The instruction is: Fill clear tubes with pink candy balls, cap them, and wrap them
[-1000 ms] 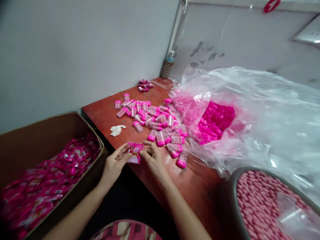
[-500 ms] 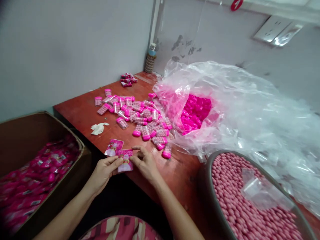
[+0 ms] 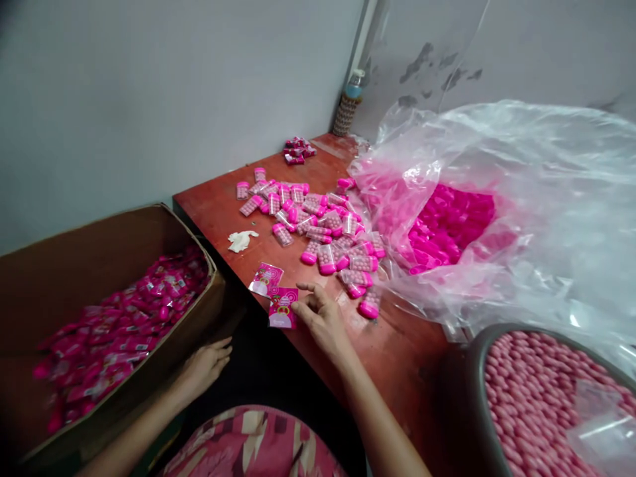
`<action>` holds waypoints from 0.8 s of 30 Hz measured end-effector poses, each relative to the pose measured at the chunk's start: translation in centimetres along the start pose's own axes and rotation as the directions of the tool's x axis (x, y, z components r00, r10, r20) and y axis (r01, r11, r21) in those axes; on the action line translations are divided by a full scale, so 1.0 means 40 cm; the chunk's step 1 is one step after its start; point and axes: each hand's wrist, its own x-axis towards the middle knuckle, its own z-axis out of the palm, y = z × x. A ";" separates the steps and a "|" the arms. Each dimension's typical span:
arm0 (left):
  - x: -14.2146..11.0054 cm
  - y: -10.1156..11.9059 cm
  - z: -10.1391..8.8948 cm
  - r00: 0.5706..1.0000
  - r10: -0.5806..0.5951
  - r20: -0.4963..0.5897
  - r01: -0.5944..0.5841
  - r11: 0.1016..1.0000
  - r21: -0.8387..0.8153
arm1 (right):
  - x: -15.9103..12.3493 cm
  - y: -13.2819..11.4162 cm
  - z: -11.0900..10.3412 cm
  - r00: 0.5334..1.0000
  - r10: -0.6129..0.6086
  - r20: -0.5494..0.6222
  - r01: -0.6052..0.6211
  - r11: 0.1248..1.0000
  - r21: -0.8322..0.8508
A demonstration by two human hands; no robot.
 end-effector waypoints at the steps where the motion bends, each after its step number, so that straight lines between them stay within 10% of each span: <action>1: -0.007 0.031 -0.025 1.000 0.005 0.017 -0.005 0.999 -0.047 | 0.000 -0.004 0.002 1.000 0.010 0.004 -0.010 1.000 0.014; 4: -0.011 0.163 -0.084 0.994 0.072 0.077 -0.028 0.881 -0.473 | -0.003 -0.017 0.011 0.999 0.037 0.022 -0.038 0.998 0.054; 7: 0.012 0.289 -0.096 0.975 0.139 0.171 0.066 0.555 -0.830 | -0.012 -0.028 0.025 0.999 0.034 0.032 -0.036 0.998 0.058; 14: 0.060 0.365 -0.041 0.974 0.094 0.206 0.150 0.414 -0.898 | -0.054 -0.023 -0.053 0.992 -0.127 -0.014 0.115 0.932 -0.344; 17: 0.065 0.359 -0.034 0.979 0.039 0.199 0.161 0.452 -0.877 | -0.076 -0.019 -0.166 0.925 -0.342 -0.166 0.094 0.628 -0.772; 20: 0.063 0.364 -0.029 0.978 0.001 0.209 0.185 0.458 -0.869 | -0.078 -0.007 -0.271 0.929 -0.367 -0.053 0.052 0.270 -0.961; 24: 0.062 0.380 -0.026 0.974 -0.037 0.223 0.217 0.427 -0.878 | -0.063 0.003 -0.323 0.963 -0.254 0.089 0.111 0.072 -0.991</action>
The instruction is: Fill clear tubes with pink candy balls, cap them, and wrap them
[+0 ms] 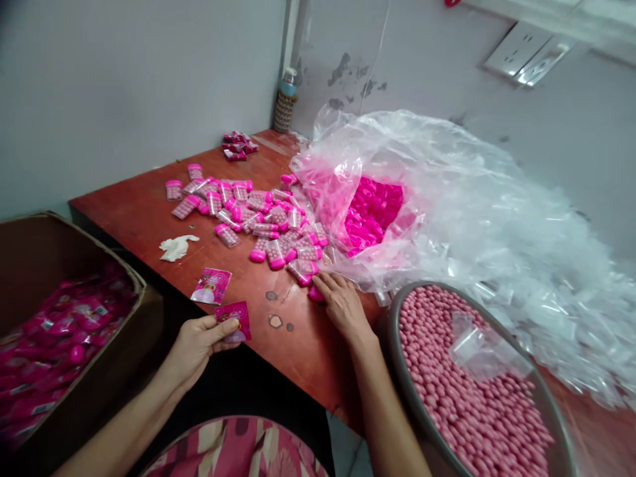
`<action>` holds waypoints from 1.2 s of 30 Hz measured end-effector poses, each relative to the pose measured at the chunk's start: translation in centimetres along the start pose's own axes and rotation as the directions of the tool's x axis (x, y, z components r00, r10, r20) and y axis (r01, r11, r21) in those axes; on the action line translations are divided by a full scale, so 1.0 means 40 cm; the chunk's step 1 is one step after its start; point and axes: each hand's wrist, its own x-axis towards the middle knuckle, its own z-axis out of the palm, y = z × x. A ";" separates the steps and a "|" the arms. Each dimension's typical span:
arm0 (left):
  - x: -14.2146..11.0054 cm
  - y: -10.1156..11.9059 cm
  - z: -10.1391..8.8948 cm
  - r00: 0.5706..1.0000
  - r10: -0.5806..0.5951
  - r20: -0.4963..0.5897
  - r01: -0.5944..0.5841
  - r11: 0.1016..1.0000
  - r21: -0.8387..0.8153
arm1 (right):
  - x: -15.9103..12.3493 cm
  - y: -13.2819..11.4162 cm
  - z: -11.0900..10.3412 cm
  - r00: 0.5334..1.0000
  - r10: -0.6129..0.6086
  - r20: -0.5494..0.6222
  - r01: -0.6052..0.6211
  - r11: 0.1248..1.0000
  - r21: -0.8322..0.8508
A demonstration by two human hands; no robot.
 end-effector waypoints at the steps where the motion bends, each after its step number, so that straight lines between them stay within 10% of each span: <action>1: -0.001 0.003 0.003 1.000 -0.006 -0.006 0.006 1.000 -0.012 | 0.003 -0.001 -0.001 1.000 -0.003 0.012 0.003 1.000 -0.011; 11: 0.010 0.008 0.056 0.999 -0.022 -0.041 0.015 0.985 -0.174 | -0.021 -0.061 0.010 0.967 0.233 0.101 -0.254 0.901 0.351; 13: 0.014 0.003 0.065 0.998 0.011 -0.065 -0.023 0.981 -0.191 | -0.026 -0.106 0.012 0.941 0.317 0.119 -0.320 0.717 0.619; 15: 0.015 -0.001 0.073 0.995 0.054 -0.088 -0.071 0.976 -0.205 | -0.026 -0.168 0.011 0.927 0.331 0.176 -0.294 0.347 0.891; 18: 0.011 -0.002 0.084 0.995 0.069 -0.073 -0.083 0.974 -0.212 | -0.016 -0.260 0.011 0.900 0.303 0.314 -0.273 -0.172 0.947; 20: 0.005 0.002 0.087 0.997 0.064 -0.041 -0.071 0.975 -0.211 | -0.006 -0.298 0.011 0.893 0.280 0.353 -0.271 -0.294 0.917; 36: 0.014 0.029 0.078 0.996 -0.035 -0.084 -0.011 0.870 -0.493 | -0.106 -0.360 0.003 0.877 0.328 0.350 -0.394 0.078 0.916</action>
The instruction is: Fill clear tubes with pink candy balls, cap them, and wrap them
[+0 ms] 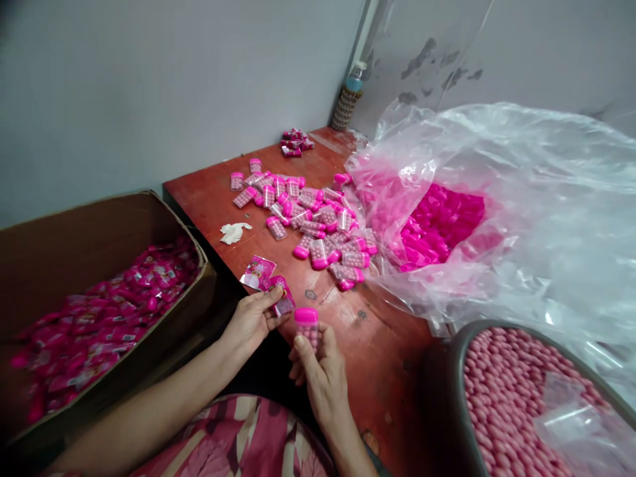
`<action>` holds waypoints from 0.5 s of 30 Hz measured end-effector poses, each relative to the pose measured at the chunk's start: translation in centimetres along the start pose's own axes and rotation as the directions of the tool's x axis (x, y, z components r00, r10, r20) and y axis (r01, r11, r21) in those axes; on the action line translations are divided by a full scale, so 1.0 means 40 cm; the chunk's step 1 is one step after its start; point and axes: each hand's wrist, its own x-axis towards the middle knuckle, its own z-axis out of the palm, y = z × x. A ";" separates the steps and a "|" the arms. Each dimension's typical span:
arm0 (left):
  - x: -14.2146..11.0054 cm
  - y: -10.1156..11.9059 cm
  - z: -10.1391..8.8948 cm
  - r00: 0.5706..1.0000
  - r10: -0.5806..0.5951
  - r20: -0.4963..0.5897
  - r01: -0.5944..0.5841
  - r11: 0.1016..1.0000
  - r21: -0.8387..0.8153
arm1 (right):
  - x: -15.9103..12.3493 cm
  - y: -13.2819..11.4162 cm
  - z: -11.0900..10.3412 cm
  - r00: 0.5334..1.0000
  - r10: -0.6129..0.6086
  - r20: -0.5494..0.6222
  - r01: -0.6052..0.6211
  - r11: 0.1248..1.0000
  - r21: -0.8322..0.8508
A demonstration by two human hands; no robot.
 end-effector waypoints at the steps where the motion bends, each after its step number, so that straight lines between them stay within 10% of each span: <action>1: 0.000 -0.001 0.002 1.000 -0.003 -0.005 0.003 1.000 -0.015 | -0.003 0.000 0.004 1.000 0.002 -0.001 -0.002 1.000 -0.012; 15: -0.005 -0.031 0.021 0.996 -0.051 0.070 0.055 0.997 -0.053 | 0.010 0.020 0.006 0.997 -0.014 -0.071 0.006 0.993 -0.119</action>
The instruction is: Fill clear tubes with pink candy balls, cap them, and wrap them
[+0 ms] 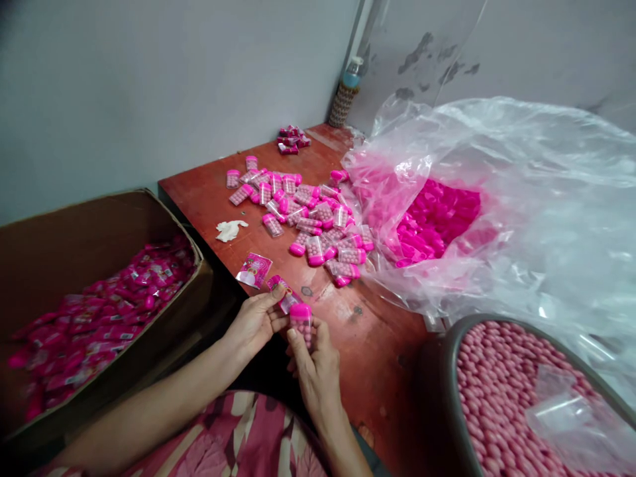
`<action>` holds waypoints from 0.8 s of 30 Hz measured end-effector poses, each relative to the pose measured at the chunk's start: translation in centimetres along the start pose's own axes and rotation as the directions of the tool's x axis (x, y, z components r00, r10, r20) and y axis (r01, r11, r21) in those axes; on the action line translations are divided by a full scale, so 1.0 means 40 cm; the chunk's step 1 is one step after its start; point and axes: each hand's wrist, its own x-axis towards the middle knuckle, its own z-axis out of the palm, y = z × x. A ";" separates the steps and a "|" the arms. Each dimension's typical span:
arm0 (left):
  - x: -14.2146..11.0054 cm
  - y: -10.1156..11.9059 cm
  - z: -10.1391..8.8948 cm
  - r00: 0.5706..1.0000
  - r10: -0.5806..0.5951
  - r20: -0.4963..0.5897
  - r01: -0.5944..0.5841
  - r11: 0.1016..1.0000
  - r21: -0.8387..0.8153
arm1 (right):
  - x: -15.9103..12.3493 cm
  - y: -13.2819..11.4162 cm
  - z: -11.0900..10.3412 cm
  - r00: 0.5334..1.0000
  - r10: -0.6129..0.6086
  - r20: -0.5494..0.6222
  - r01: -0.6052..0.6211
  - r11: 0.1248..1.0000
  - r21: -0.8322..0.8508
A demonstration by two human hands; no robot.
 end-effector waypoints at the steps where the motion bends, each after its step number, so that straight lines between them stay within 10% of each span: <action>1: 0.000 -0.002 0.000 1.000 0.007 0.011 -0.008 1.000 0.019 | 0.002 0.002 0.001 1.000 0.009 0.028 -0.010 0.999 0.039; 7: -0.005 0.000 0.004 0.990 0.075 0.116 -0.095 0.979 0.180 | 0.015 0.010 0.005 0.984 0.068 0.162 -0.109 0.958 0.265; 19: 0.002 -0.008 0.006 0.982 -0.068 0.174 0.022 0.966 0.256 | 0.020 0.044 -0.005 0.984 -0.156 -0.090 0.126 0.952 -0.279; 24: 0.004 -0.010 0.004 0.977 -0.041 0.210 -0.032 0.943 0.331 | 0.022 0.028 -0.004 0.999 -0.047 -0.009 0.047 0.999 -0.027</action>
